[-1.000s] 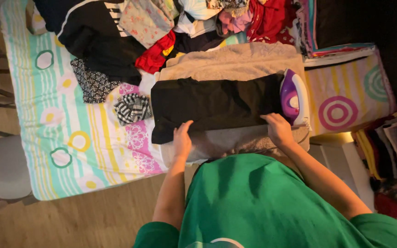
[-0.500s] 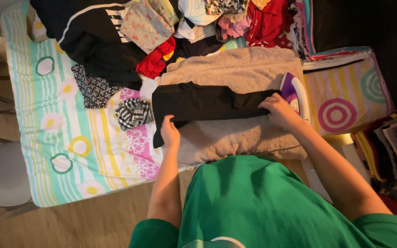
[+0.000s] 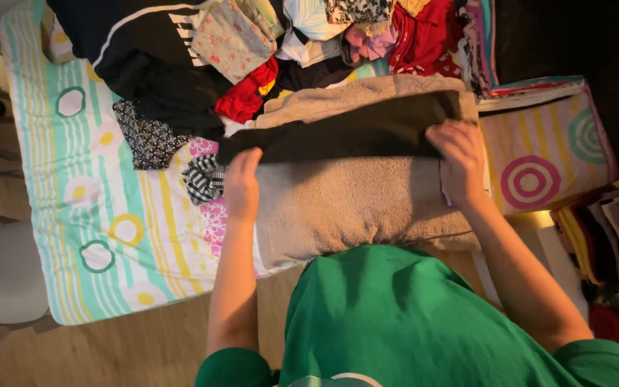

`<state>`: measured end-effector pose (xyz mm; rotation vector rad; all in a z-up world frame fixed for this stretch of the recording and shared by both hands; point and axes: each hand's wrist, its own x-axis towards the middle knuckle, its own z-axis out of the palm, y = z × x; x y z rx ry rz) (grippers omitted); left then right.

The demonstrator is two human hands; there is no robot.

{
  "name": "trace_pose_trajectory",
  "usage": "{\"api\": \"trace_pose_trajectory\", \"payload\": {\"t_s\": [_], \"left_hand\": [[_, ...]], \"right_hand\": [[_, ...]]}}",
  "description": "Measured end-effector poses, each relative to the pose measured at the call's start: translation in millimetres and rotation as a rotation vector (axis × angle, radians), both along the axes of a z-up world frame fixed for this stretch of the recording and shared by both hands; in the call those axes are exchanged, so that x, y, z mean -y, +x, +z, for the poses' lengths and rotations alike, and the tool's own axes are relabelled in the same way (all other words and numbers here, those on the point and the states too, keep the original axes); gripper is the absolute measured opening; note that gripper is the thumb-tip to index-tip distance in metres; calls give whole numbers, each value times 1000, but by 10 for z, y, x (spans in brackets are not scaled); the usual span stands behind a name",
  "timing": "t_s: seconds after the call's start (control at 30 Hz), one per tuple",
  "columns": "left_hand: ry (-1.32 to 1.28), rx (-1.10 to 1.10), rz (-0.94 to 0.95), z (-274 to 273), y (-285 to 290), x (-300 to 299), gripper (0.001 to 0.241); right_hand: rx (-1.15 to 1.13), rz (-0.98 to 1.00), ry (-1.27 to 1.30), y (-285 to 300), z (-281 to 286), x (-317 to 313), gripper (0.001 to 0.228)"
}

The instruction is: The person irons a black garment and a white t-shirt on an ironing board. They smooth the fabric with their hands, use a purple iron to press the items, and fold the black garment before moving to the white one.

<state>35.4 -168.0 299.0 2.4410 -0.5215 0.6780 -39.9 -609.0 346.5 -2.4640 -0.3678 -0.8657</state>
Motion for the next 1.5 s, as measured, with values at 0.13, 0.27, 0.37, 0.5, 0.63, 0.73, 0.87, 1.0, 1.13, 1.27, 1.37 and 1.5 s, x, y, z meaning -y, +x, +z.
{"api": "trace_pose_trajectory", "payload": {"t_s": [0.13,0.27,0.37,0.5,0.63,0.73,0.87,1.0,1.13,1.27,1.37,1.5], "left_hand": [[121,-93,-96,-700,-364,-219,41],[216,-316,-217,-1324,-678,-271,43],[244,-465,-222,-1576,-824,-204,41],[168,-406,-77,-1774,-886,-164,43],[295,-465,-16,-1848,-822,-207,49],[378,-508,-58,-1809,-803,-192,53],[506,-461,48,-1646,-806,-145,50],[456,-430,92,-1694,-833,-207,47],[386,-321,159,-1669,-781,-254,40],[258,-291,180,-1497,-692,-224,38],[177,-280,206,-1422,-605,-177,35],[108,-230,243,-1400,-488,-196,28]], "right_hand": [[-117,78,-116,-357,-838,168,40],[-436,129,-380,-791,-1682,240,54],[-580,122,-444,-931,-1892,234,64],[-707,95,-393,-928,-1934,279,66],[-808,94,-415,-787,-2016,335,65],[-887,101,-456,-727,-1983,342,63],[-914,55,-327,-588,-1788,315,48],[-738,-36,30,-361,-1337,261,39],[-565,-22,140,-106,-663,336,39],[-408,-19,275,-30,-102,309,45],[-341,-36,312,-16,152,277,46],[-323,-65,321,-20,224,298,43]]}}
